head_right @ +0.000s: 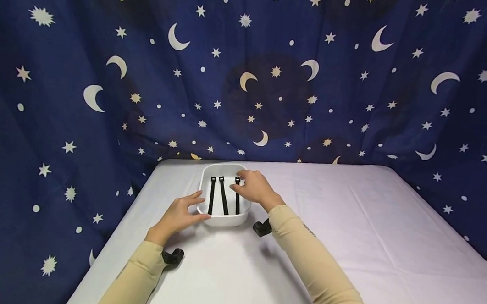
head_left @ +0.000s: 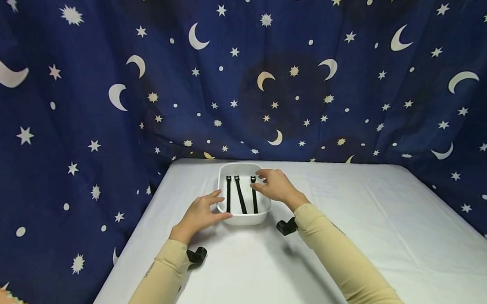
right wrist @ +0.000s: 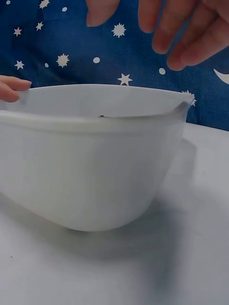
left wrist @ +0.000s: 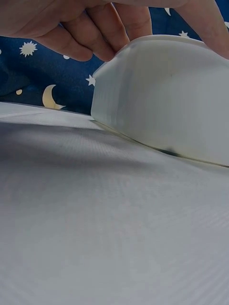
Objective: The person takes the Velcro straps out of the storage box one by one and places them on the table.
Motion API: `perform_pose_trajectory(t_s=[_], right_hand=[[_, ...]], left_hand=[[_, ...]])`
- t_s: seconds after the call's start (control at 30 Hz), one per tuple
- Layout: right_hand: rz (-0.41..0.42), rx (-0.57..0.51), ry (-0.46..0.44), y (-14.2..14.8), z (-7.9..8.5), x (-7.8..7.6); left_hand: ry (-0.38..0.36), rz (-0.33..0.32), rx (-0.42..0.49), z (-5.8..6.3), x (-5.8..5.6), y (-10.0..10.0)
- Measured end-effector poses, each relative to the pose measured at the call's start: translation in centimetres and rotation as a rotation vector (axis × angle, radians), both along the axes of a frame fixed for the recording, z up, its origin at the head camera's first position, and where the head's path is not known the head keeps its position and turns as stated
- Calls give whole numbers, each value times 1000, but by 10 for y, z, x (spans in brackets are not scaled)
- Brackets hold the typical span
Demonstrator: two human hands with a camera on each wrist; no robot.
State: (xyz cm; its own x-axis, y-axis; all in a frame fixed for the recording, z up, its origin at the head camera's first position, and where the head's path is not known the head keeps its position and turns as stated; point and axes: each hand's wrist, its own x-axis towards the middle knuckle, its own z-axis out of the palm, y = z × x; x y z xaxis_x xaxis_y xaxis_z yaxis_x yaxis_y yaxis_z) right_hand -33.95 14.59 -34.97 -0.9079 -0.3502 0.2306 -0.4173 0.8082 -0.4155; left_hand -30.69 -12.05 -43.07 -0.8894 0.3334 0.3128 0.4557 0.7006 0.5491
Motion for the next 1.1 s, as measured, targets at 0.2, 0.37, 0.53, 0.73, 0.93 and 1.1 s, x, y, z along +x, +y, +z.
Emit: perform_pose_trajectory(t_s=[0.2, 0.37, 0.53, 0.73, 0.93, 1.1], right_hand=[[5, 13, 24, -4, -1, -2], [14, 11, 32, -6, -2, -4], [8, -7, 29, -9, -5, -4], [15, -37, 25, -14, -8, -6], [13, -25, 5, -19, -14, -9], [4, -28, -22, -21, -16, -9]], left_hand=[[19, 1, 11, 0, -1, 1], [24, 4, 9, 1, -2, 2], [27, -1, 0, 0, -3, 3], [32, 9, 8, 1, -3, 3], [9, 13, 5, -1, -1, 1], [8, 18, 4, -4, -1, 1]])
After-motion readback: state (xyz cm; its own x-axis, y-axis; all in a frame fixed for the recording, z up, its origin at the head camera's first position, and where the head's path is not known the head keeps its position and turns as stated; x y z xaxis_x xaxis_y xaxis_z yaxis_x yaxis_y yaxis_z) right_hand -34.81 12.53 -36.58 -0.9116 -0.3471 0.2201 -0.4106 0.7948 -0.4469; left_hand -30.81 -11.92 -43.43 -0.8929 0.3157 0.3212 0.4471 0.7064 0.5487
